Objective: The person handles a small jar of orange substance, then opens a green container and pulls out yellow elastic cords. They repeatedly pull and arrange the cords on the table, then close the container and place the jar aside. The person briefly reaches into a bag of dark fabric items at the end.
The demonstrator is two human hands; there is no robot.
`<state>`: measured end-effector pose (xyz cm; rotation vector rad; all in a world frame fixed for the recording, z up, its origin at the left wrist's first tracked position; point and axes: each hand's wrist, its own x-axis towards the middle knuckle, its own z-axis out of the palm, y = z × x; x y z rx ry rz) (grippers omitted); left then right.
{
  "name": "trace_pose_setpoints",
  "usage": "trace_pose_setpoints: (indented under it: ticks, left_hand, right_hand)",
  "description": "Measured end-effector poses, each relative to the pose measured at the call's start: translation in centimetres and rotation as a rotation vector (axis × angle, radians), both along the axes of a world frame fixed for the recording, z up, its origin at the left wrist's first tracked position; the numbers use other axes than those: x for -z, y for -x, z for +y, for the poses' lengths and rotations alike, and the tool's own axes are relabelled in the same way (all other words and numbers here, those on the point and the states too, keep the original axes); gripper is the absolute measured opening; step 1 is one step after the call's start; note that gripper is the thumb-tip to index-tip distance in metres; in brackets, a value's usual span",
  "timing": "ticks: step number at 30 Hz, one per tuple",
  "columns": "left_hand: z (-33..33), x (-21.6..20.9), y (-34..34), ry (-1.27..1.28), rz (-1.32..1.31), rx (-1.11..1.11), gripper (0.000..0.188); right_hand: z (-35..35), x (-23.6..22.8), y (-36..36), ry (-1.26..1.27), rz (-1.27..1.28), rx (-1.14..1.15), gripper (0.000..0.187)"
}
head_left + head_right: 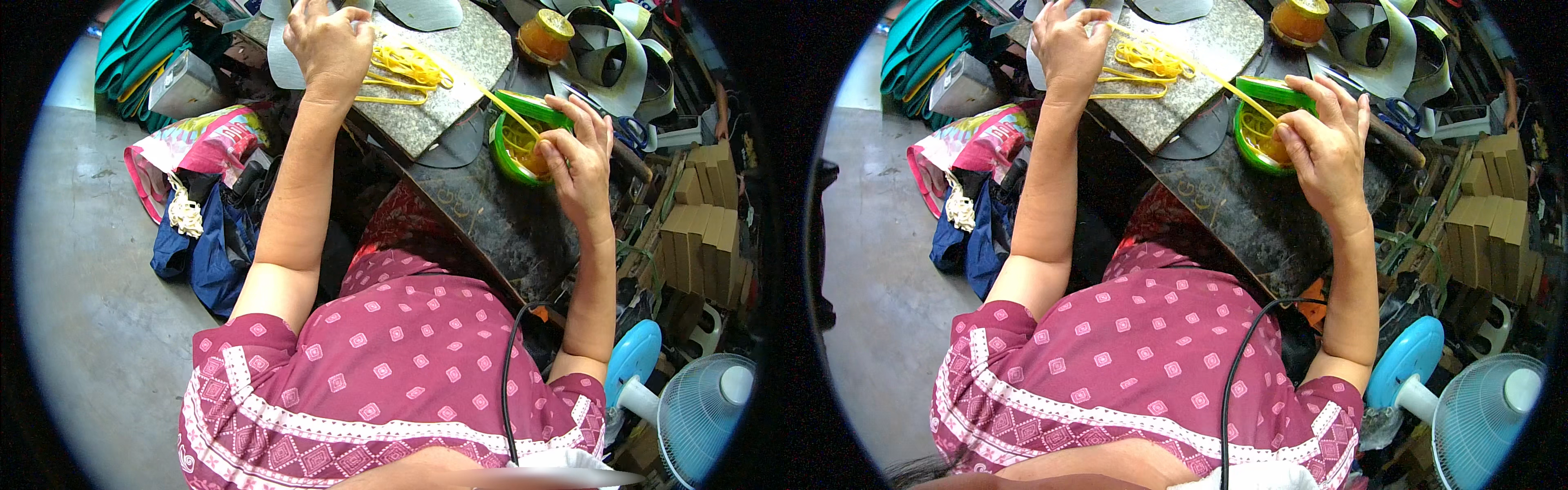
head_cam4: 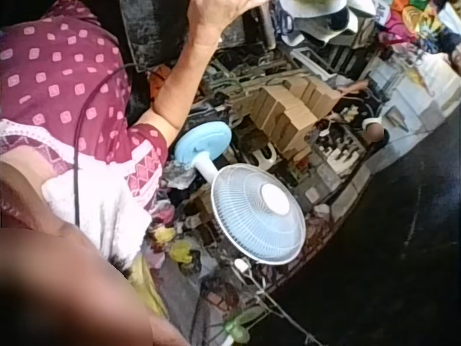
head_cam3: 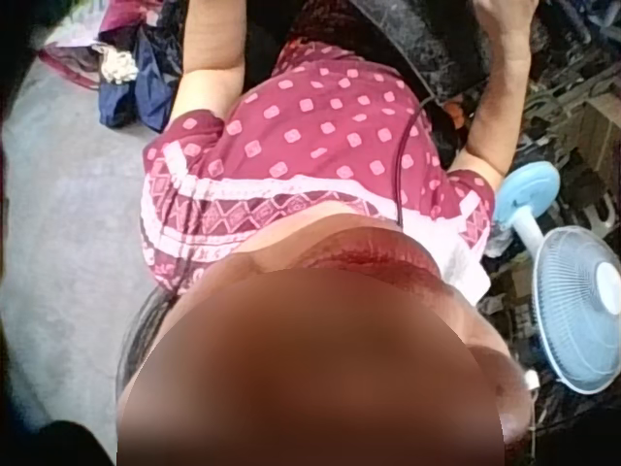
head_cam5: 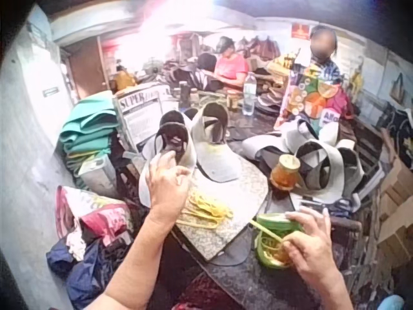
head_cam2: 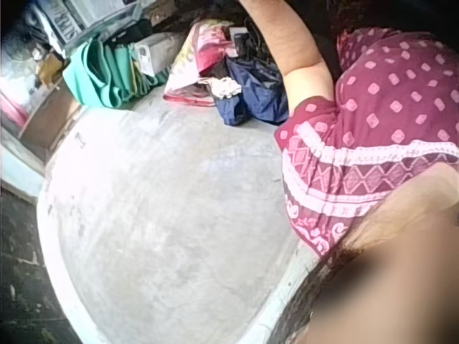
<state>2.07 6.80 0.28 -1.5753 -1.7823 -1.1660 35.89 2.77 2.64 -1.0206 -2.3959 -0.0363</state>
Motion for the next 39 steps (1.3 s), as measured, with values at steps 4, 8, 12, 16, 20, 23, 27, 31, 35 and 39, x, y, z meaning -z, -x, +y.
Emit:
trace_pose_setpoints:
  ticks: [4, 8, 12, 16, 20, 23, 27, 31, 35, 39]
  left_hand:
    - [-1.6, -0.7, -3.8, -0.069, 0.105, 0.119, 0.034]
    - [-4.5, -0.8, -11.2, -0.076, 0.087, 0.654, 0.015]
    - [-5.1, -0.8, -13.5, -0.051, 0.057, 0.685, 0.012]
    - [-5.1, -0.9, -13.5, -0.043, 0.049, 0.662, 0.009]
    - [-4.1, -1.3, -11.1, -0.089, 0.044, 0.548, 0.008]
    - [-3.5, -1.1, -6.7, 0.019, -0.043, 0.393, 0.016]
    - [-1.9, -0.8, -2.7, 0.034, -0.134, 0.144, 0.020]
    - [-3.0, -1.0, -4.9, -0.027, 0.093, 0.153, 0.024]
    - [-4.9, -0.5, -11.6, -0.087, 0.051, 0.644, 0.012]
    - [-4.9, -0.2, -13.7, -0.081, -0.001, 0.674, 0.009]
  right_hand:
    - [0.3, -0.2, -0.1, -0.015, 0.021, 0.004, 0.012]
    - [0.6, -0.6, 0.2, -0.039, 0.023, -0.007, 0.013]
    - [0.5, -0.9, 0.4, -0.048, 0.026, 0.002, 0.013]
    - [0.3, -0.9, 0.6, -0.039, 0.033, 0.000, 0.012]
    - [0.4, -0.6, 0.9, -0.030, -0.005, -0.005, 0.011]
    - [0.3, -0.3, 0.7, -0.030, -0.045, 0.001, 0.011]
    - [0.3, -0.1, 0.3, -0.036, -0.057, 0.025, 0.013]
    - [0.4, -0.2, 0.4, -0.048, -0.038, 0.030, 0.013]
    - [0.5, -0.6, 0.7, -0.049, -0.023, 0.010, 0.013]
    - [0.4, -1.2, 0.9, -0.059, 0.001, 0.003, 0.012]
